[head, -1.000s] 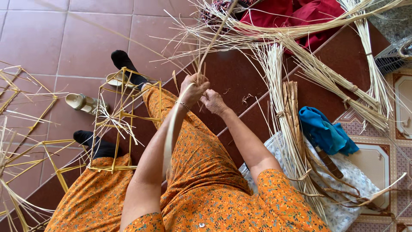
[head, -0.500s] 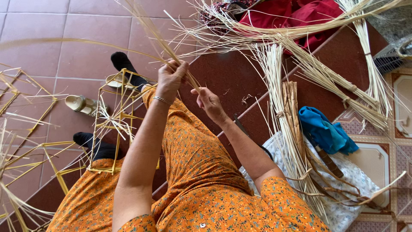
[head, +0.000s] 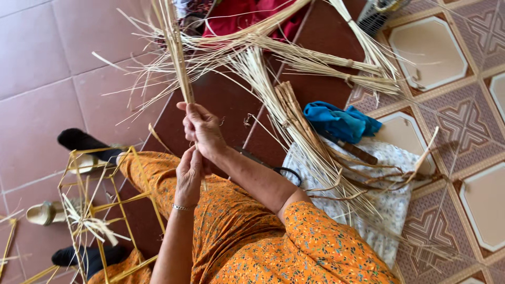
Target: The person sits on the floor and weaves thin bamboo strips into a rectangular frame, using shears to trim excess material. They gather additional strips from a nearby pile and continue weaving them into the structure.
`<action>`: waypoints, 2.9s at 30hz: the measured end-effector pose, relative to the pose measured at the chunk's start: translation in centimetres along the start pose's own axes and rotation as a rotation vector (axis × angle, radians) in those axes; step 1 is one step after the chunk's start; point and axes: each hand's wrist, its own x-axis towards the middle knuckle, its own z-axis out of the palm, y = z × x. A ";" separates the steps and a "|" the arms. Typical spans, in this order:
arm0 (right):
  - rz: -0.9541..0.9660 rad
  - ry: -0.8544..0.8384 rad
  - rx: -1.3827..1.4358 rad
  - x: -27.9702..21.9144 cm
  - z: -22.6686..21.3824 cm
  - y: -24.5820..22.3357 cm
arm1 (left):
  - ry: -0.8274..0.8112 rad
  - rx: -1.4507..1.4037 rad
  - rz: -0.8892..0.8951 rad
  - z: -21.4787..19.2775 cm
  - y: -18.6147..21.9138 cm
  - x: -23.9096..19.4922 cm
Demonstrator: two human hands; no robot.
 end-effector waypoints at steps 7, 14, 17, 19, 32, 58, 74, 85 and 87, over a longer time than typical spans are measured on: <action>0.041 -0.030 -0.022 -1.7 -1.6 0.1 | 0.070 -0.110 0.025 0.5 -1.5 -0.3; -0.236 -0.179 -0.980 -3.6 -9.5 -4.6 | 0.067 -0.374 0.009 -1.2 -0.9 -1.8; -0.631 0.108 -1.486 -6.0 -14.8 -9.2 | 0.025 -0.477 -0.002 -2.3 -0.6 -2.2; -0.789 0.293 -1.610 -8.4 -18.4 -12.9 | 0.018 -0.470 -0.029 -2.6 -0.9 -2.2; -0.427 0.475 -2.144 -11.1 -27.7 -17.0 | 0.046 -0.493 -0.093 -3.1 -2.5 -2.2; -0.192 0.601 -1.849 -12.0 -28.8 -19.8 | 0.075 -0.490 -0.108 -2.6 -3.9 -3.4; -0.443 0.296 -2.156 -11.2 -29.7 -18.2 | 0.107 -0.504 -0.126 -3.1 -5.3 -3.5; -0.223 0.313 -1.837 -16.4 -23.0 -25.3 | 0.125 -0.547 -0.191 -4.3 -6.5 -2.8; -0.170 0.201 -1.382 -15.8 -22.5 -26.2 | 0.137 -0.547 -0.193 -4.5 -6.5 -2.6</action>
